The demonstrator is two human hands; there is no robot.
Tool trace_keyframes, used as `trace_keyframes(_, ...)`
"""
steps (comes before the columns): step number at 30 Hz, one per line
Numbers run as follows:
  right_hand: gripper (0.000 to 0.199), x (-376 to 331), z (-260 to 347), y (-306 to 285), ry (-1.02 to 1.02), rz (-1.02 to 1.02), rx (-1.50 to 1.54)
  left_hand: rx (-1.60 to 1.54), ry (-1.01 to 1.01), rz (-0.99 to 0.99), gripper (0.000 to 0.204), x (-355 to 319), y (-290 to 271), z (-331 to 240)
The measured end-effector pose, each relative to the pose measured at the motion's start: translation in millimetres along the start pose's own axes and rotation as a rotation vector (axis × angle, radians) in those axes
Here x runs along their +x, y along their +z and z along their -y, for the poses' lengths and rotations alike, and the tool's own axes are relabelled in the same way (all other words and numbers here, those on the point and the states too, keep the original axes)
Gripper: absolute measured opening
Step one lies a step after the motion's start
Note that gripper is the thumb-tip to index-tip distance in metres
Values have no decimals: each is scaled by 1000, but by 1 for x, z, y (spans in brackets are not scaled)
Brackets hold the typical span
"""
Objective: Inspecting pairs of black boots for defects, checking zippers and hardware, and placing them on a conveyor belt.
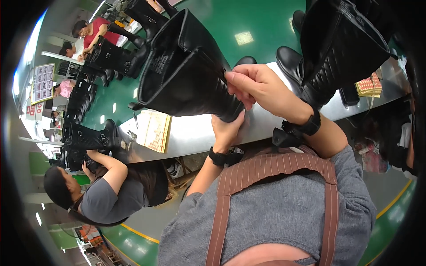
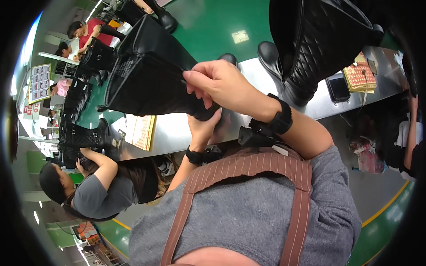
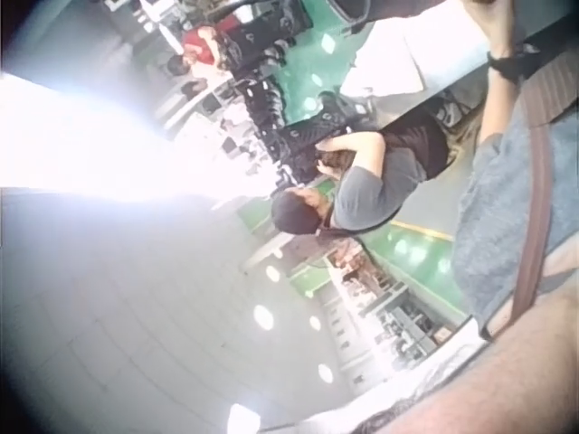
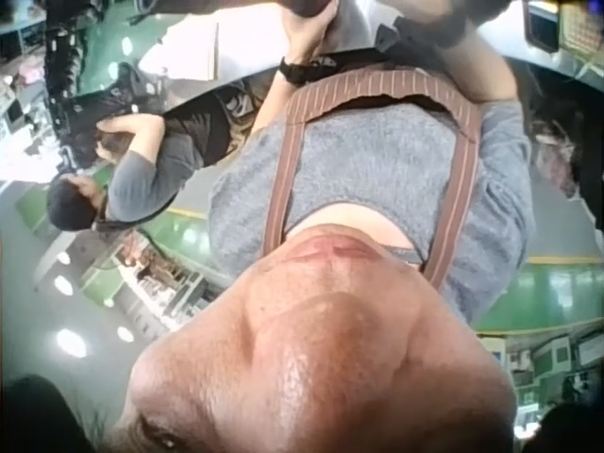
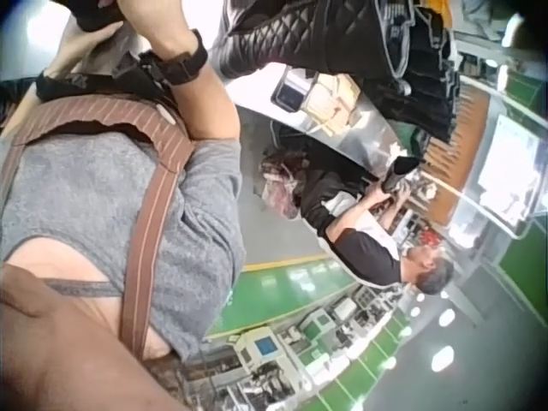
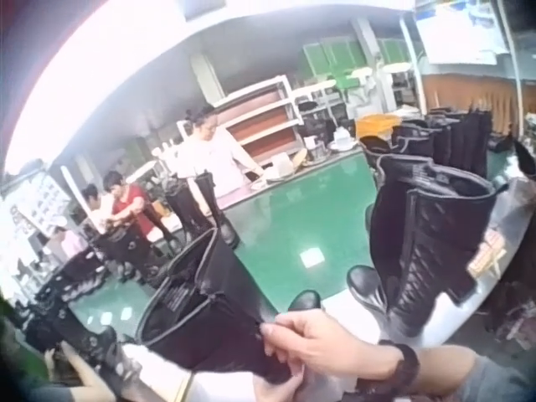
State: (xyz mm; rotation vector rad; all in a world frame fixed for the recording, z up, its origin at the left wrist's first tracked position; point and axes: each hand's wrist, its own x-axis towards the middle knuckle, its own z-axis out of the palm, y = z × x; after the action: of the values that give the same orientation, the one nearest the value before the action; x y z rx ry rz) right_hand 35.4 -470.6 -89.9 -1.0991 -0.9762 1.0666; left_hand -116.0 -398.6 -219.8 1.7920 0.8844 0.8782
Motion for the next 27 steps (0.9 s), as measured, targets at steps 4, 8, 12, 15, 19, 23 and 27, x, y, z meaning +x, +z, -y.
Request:
trace_keyframes(4,34,5,14,5,-13,24,-96,-31,-7,34,69,-5,-4,6)
trace_keyframes(8,33,8,8,-4,-12,57,-182,36,189,-123,93,-10,-22,-16)
trace_keyframes(12,32,12,-5,-5,-60,56,-223,404,1013,-580,89,26,-78,-137)
trace_keyframes(15,31,15,-6,-2,-88,38,-244,859,991,-489,55,35,-77,-206)
trace_keyframes(19,31,18,-14,-5,-133,30,-220,1029,782,-308,35,61,-69,-209)
trace_keyframes(23,32,16,-9,-4,-121,58,-267,811,759,-165,33,67,-82,-205)
trace_keyframes(27,31,19,-13,-6,-103,73,-236,876,723,-237,45,63,-71,-197)
